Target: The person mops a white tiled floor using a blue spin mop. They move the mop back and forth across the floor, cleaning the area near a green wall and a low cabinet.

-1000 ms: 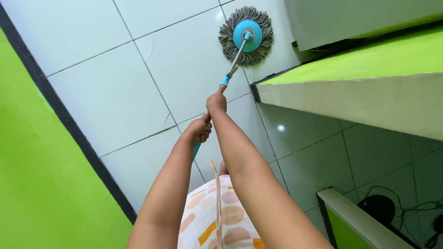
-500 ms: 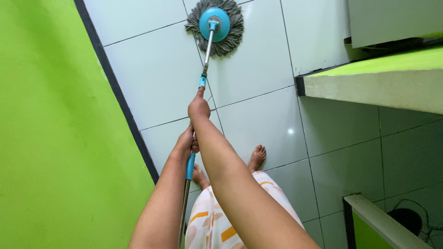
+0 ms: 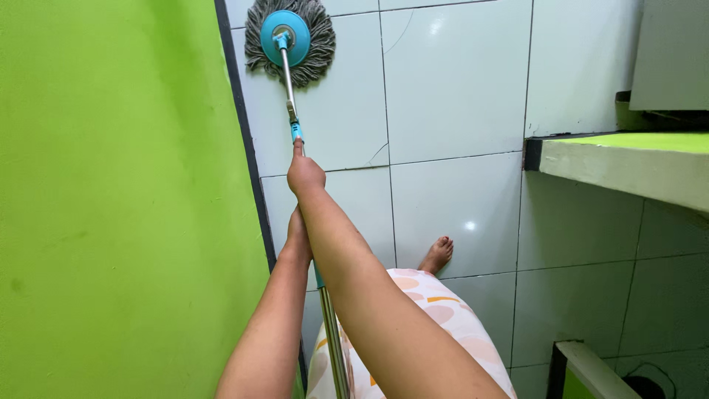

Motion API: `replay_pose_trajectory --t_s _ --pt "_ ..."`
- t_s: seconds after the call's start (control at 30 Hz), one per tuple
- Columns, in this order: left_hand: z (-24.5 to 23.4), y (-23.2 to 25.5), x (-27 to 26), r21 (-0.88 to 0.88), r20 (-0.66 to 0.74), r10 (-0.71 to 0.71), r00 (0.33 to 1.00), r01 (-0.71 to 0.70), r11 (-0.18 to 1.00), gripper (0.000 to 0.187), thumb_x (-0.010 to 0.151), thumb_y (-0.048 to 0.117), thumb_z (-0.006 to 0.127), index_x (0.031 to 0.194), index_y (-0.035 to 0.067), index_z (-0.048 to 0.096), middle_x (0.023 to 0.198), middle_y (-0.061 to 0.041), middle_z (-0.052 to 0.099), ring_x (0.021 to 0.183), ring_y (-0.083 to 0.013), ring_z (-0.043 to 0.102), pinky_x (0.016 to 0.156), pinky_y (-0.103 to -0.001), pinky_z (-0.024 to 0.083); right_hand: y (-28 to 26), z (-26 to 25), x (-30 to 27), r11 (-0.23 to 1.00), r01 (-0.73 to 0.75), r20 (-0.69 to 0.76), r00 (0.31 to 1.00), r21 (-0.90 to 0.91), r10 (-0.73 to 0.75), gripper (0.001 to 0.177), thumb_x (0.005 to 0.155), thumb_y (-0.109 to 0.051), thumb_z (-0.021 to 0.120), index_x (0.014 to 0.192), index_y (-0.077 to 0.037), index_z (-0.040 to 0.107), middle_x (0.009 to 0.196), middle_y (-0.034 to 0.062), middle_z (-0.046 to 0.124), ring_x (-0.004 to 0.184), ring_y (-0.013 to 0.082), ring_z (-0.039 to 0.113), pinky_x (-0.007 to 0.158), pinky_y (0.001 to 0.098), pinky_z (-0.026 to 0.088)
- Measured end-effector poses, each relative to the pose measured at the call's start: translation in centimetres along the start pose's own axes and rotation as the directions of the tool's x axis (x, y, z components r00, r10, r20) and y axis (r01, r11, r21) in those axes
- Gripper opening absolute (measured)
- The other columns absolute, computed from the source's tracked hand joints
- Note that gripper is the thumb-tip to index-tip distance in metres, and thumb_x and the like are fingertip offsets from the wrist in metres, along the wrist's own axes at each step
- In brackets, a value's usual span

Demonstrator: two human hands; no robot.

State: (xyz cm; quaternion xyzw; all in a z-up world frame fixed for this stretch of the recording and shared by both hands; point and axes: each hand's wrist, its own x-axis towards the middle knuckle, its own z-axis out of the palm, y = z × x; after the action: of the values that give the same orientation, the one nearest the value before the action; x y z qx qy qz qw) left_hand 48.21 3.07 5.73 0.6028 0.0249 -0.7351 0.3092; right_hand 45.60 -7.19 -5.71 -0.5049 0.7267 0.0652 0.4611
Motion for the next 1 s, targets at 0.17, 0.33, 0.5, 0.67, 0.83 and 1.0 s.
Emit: replay_pose_trajectory --t_s 0.17,0.33,0.5,0.67,0.83,1.0 --pt "-0.6 -0.8 -1.1 0.049 -0.077 -0.105 0.991 0.109 0.993 0.033 0.102 0.044 0.046 0.109 0.014 0.058 0.088 -0.001 0.062 0.075 -0.0149 0.061 0.065 -0.036 0.053 0.2 0.8 -2.2 1.000 -0.008 0.059 0.998 0.018 0.007 0.080 0.099 -0.009 0.039 0.166 -0.029 0.001 0.101 0.0149 0.073 0.086 0.0310 0.073 0.074 0.0471 0.059" --pt "0.1 -1.6 0.0 0.096 -0.031 -0.193 0.981 0.195 0.976 0.032 0.102 0.043 0.046 0.105 0.013 0.058 0.084 -0.002 0.063 0.070 -0.0168 0.060 0.059 -0.038 0.051 1.9 -0.9 -2.9 0.998 -0.057 0.029 0.998 0.039 0.056 0.082 0.099 -0.009 0.039 0.166 -0.031 -0.002 0.099 0.0137 0.073 0.085 0.0292 0.073 0.073 0.0445 0.058" --pt "3.2 -1.8 -0.2 0.207 0.011 -0.254 0.967 0.246 0.947 0.036 0.100 0.047 0.044 0.101 0.013 0.058 0.082 -0.003 0.063 0.068 -0.0174 0.060 0.059 -0.038 0.051 4.8 -3.8 -2.9 0.987 -0.131 -0.019 0.991 0.091 0.133 0.085 0.098 -0.008 0.042 0.166 -0.033 -0.003 0.099 0.0126 0.072 0.085 0.0281 0.072 0.072 0.0439 0.058" --pt "7.4 -3.7 0.0 0.418 0.010 -0.307 0.952 0.275 0.866 0.039 0.100 0.052 0.042 0.088 0.016 0.052 0.069 0.001 0.051 0.057 -0.0145 0.045 0.052 -0.035 0.037 9.8 -7.4 -3.6 0.951 -0.262 -0.023 0.963 0.166 0.270 0.089 0.097 -0.009 0.044 0.165 -0.036 -0.005 0.102 0.0124 0.072 0.087 0.0271 0.072 0.072 0.0430 0.058" --pt "12.9 -5.5 -0.6 0.589 0.016 -0.355 0.935 0.278 0.759 0.046 0.101 0.057 0.040 0.074 0.019 0.046 0.056 0.006 0.038 0.046 -0.0115 0.030 0.044 -0.031 0.024 16.0 -11.1 -3.6 0.890 -0.372 -0.013 0.921 0.266 0.389 0.086 0.100 -0.014 0.043 0.166 -0.034 -0.009 0.106 0.0123 0.072 0.091 0.0263 0.073 0.075 0.0436 0.059" --pt "18.2 -7.3 -0.9 0.672 0.031 -0.457 0.889 0.320 0.668 0.055 0.101 0.063 0.036 0.065 0.021 0.037 0.049 0.008 0.030 0.040 -0.0086 0.022 0.041 -0.028 0.018 22.4 -14.0 -3.4 0.806 -0.430 -0.056 0.869 0.407 0.492 0.088 0.098 -0.018 0.047 0.164 -0.035 -0.008 0.109 0.0115 0.071 0.094 0.0270 0.072 0.076 0.0442 0.059"
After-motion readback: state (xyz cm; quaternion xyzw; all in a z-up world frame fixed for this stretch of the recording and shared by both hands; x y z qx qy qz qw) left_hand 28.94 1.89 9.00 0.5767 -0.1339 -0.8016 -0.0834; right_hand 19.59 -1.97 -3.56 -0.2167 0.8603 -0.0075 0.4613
